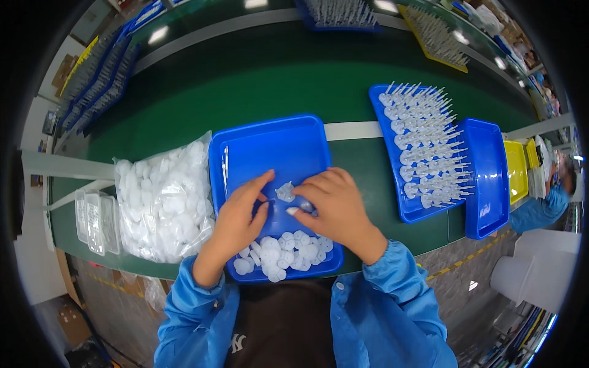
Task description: The person inserts white plastic sticks into white cotton buns by hand. They pick up the components from a blue tray, assemble them, and place the finished swabs into a blue rack. The person also refills the tray with sticks from a plastic container during the process.
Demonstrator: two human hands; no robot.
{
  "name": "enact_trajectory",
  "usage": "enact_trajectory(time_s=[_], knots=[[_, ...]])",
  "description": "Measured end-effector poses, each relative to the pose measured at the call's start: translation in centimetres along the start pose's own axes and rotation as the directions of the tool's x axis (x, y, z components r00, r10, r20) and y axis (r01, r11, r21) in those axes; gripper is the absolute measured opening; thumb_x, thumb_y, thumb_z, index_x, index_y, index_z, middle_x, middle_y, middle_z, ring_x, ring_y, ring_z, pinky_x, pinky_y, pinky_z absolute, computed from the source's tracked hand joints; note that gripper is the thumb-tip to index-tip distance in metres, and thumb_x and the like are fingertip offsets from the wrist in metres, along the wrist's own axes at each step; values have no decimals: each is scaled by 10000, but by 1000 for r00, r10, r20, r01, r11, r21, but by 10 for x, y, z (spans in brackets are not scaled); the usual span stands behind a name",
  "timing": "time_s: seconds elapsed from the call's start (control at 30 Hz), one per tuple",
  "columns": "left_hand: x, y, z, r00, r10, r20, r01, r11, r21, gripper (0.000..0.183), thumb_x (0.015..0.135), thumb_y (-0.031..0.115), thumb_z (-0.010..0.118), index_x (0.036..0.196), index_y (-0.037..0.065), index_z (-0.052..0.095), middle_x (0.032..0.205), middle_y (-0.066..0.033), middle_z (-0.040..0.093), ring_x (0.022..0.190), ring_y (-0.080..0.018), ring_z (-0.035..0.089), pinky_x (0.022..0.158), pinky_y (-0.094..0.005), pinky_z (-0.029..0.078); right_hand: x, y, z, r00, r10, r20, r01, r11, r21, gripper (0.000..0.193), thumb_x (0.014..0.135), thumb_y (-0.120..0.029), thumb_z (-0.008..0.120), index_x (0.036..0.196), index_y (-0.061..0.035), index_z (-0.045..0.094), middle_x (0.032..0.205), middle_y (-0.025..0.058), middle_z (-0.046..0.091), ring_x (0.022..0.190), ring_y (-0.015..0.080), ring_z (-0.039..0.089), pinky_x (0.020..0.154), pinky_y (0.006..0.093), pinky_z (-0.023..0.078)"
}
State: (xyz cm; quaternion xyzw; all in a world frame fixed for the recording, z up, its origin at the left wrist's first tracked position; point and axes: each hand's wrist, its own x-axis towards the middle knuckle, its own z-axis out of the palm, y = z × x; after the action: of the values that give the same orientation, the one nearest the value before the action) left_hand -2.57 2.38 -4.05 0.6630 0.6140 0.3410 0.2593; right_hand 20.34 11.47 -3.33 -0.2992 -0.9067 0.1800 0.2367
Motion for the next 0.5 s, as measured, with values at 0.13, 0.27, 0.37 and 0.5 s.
enact_trajectory(time_s=[0.13,0.27,0.37,0.5], knots=[[17,-4,5,991,78,111,-81,997,20,542,959,6,658,1490,105,622,1292,-155,728,1033,-333,729,918,-412,587,4,5,23,999,-36,3,36,996,-80,217,795,-203,828,986,-125,759,1009,34,758,1009,264,707,1010,474,527],[20,1,-2,992,31,121,-39,997,67,295,961,84,713,1253,106,754,1134,-97,752,971,-328,747,820,-408,607,8,12,19,995,-94,39,94,995,-16,189,834,-218,797,990,-128,741,1009,29,727,991,250,685,986,434,516],[27,-9,5,986,122,111,-134,984,115,124,945,171,763,1052,112,780,1035,-49,747,932,-304,741,772,-413,603,7,19,16,984,-115,138,115,993,4,187,856,-227,791,1010,-134,740,1050,11,723,1029,238,677,955,415,520],[30,-6,3,975,156,160,-178,975,131,88,939,188,774,1017,144,774,982,-36,726,892,-293,736,743,-408,597,10,27,10,963,-162,215,162,987,18,180,874,-242,786,1017,-142,742,1077,-2,725,1051,228,673,942,405,523]])
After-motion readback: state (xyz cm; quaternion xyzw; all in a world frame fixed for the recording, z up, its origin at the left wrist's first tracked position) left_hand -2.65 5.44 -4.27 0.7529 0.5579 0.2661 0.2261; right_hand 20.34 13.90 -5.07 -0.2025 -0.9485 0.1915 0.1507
